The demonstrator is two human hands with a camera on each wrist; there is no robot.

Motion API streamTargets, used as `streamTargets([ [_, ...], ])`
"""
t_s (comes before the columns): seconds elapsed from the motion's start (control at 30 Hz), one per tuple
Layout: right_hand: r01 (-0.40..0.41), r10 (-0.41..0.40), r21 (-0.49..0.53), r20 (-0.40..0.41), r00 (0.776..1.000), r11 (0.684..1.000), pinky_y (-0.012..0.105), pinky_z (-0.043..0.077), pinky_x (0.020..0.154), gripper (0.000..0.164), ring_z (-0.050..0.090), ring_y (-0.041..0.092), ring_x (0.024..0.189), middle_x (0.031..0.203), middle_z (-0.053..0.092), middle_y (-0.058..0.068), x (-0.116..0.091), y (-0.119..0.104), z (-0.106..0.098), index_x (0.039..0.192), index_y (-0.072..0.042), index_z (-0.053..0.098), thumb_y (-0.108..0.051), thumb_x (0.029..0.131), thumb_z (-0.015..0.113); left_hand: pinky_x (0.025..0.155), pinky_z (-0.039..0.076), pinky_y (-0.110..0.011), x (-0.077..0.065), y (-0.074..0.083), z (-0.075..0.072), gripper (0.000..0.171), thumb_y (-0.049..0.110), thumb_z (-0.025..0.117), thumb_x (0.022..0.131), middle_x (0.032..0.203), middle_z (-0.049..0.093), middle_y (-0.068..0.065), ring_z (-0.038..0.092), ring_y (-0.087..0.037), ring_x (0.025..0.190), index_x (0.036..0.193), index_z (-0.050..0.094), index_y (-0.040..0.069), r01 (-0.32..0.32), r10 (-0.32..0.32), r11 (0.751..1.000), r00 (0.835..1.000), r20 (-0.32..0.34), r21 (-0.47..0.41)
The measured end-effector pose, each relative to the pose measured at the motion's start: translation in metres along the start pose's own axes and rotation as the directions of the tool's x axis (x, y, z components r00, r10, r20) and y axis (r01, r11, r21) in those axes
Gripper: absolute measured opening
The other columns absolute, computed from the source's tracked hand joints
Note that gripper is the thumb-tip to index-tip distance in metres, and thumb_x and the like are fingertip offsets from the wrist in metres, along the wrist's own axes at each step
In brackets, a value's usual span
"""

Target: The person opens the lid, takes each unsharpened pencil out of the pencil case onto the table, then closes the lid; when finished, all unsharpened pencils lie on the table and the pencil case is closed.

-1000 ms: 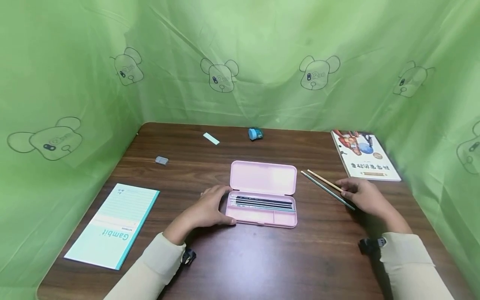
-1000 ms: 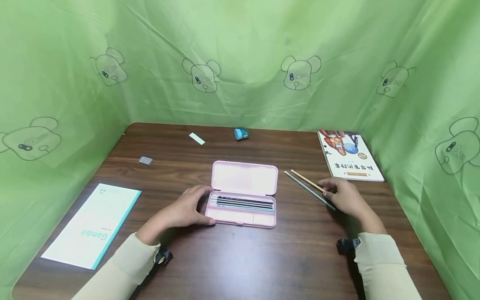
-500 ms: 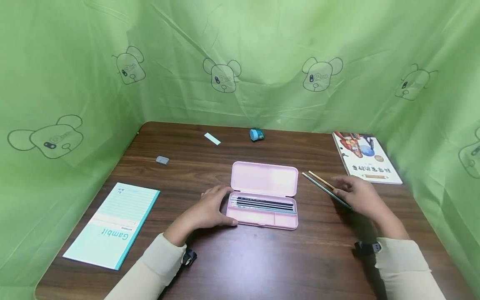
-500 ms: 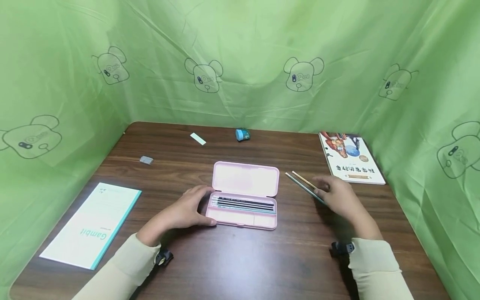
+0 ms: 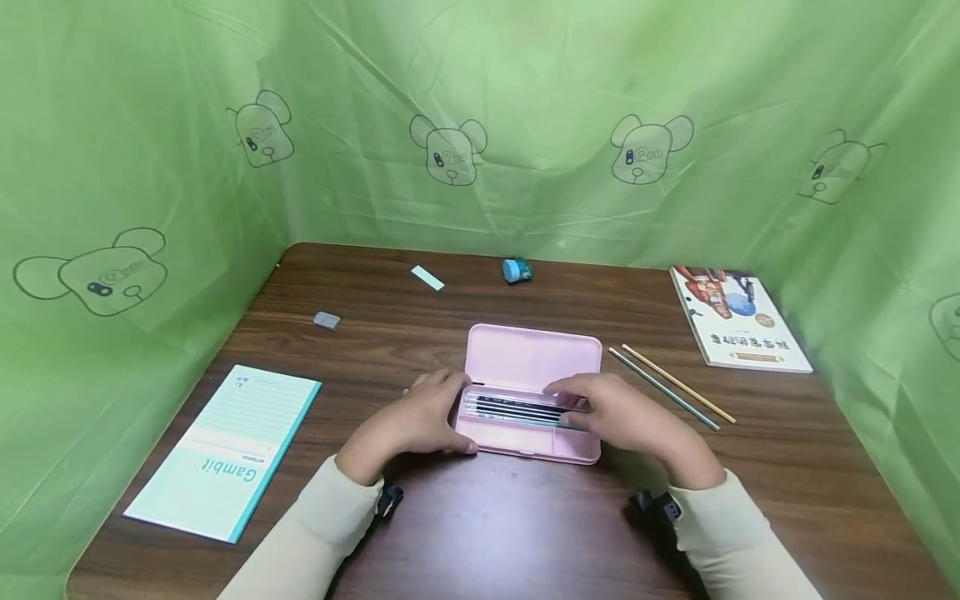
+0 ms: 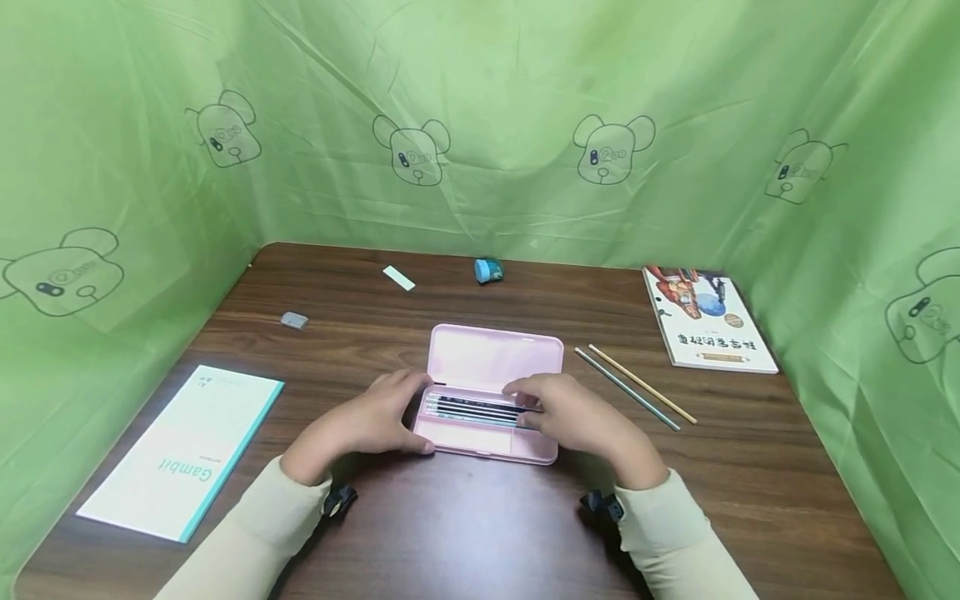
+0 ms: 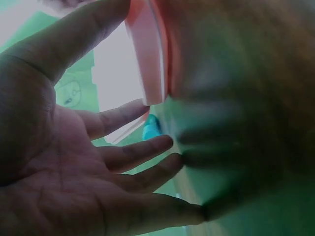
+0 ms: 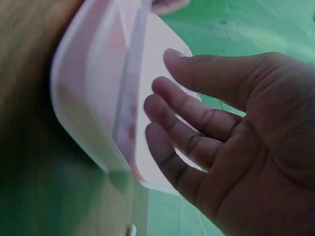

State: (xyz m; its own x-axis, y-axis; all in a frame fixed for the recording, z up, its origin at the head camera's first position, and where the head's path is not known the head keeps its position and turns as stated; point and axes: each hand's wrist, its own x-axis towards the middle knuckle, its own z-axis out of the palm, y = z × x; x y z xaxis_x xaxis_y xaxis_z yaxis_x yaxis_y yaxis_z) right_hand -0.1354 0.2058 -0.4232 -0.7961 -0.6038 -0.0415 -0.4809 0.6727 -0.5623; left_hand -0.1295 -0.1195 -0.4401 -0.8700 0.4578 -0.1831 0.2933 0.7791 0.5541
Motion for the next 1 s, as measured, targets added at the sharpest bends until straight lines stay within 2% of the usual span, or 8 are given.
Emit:
streamTargets([
  [0.17, -0.028, 0.031, -0.03, 0.104, 0.994, 0.999, 0.039, 0.064, 0.092, 0.038, 0.069, 0.012, 0.098, 0.105, 0.079, 0.0, 0.008, -0.005, 0.01, 0.136, -0.004, 0.078, 0.0, 0.098, 0.081, 0.118, 0.049, -0.06, 0.002, 0.004, -0.002, 0.085, 0.038, 0.102, 0.08, 0.15, 0.062, -0.019, 0.055, -0.042, 0.139, 0.146, 0.058, 0.005, -0.001, 0.001, 1.0, 1.0, 0.015, 0.018],
  [0.33, -0.031, 0.036, -0.042, 0.141, 0.989, 0.999, 0.039, 0.063, 0.092, 0.037, 0.068, 0.013, 0.099, 0.109, 0.079, 0.001, 0.008, -0.007, 0.014, 0.133, -0.005, 0.079, 0.005, 0.098, 0.078, 0.118, 0.05, -0.059, -0.001, 0.003, 0.003, 0.085, 0.04, 0.1, 0.082, 0.152, 0.061, -0.019, 0.055, -0.04, 0.14, 0.148, 0.058, 0.005, 0.011, -0.011, 1.0, 1.0, 0.013, 0.014],
  [0.53, 0.016, -0.007, -0.063, 0.137, 0.99, 0.998, 0.034, 0.061, 0.088, 0.035, 0.067, 0.011, 0.096, 0.103, 0.076, -0.002, 0.011, -0.005, 0.016, 0.128, -0.008, 0.081, 0.008, 0.097, 0.074, 0.12, 0.048, -0.062, -0.007, 0.0, 0.005, 0.089, 0.042, 0.099, 0.083, 0.156, 0.059, -0.02, 0.054, -0.041, 0.143, 0.151, 0.057, 0.004, 0.021, -0.022, 1.0, 1.0, -0.004, -0.012],
  [0.8, 0.023, -0.015, -0.047, 0.153, 0.988, 0.999, 0.037, 0.063, 0.091, 0.037, 0.068, 0.011, 0.098, 0.105, 0.077, -0.002, 0.011, -0.004, 0.02, 0.126, -0.01, 0.081, 0.01, 0.096, 0.073, 0.122, 0.046, -0.067, -0.01, -0.005, 0.008, 0.092, 0.044, 0.099, 0.084, 0.159, 0.057, -0.021, 0.053, -0.043, 0.147, 0.154, 0.056, 0.004, 0.031, -0.031, 0.999, 1.0, 0.001, -0.016],
  [0.9, 0.024, -0.017, -0.05, 0.144, 0.989, 0.998, 0.036, 0.062, 0.089, 0.038, 0.066, 0.011, 0.096, 0.103, 0.076, -0.001, 0.01, -0.006, 0.022, 0.129, -0.008, 0.079, 0.01, 0.097, 0.072, 0.122, 0.043, -0.073, -0.007, -0.006, 0.006, 0.092, 0.044, 0.098, 0.084, 0.162, 0.055, -0.02, 0.051, -0.044, 0.149, 0.156, 0.055, 0.005, 0.026, -0.026, 1.0, 1.0, 0.013, -0.008],
  [1.0, 0.025, -0.017, -0.064, 0.115, 0.993, 0.998, 0.037, 0.061, 0.089, 0.039, 0.066, 0.013, 0.096, 0.105, 0.075, 0.0, 0.01, -0.004, 0.019, 0.131, -0.007, 0.078, 0.01, 0.097, 0.072, 0.122, 0.039, -0.08, 0.001, -0.006, -0.001, 0.093, 0.045, 0.097, 0.085, 0.165, 0.053, -0.02, 0.048, -0.045, 0.151, 0.157, 0.053, 0.006, 0.008, -0.008, 1.0, 1.0, 0.025, 0.007],
])
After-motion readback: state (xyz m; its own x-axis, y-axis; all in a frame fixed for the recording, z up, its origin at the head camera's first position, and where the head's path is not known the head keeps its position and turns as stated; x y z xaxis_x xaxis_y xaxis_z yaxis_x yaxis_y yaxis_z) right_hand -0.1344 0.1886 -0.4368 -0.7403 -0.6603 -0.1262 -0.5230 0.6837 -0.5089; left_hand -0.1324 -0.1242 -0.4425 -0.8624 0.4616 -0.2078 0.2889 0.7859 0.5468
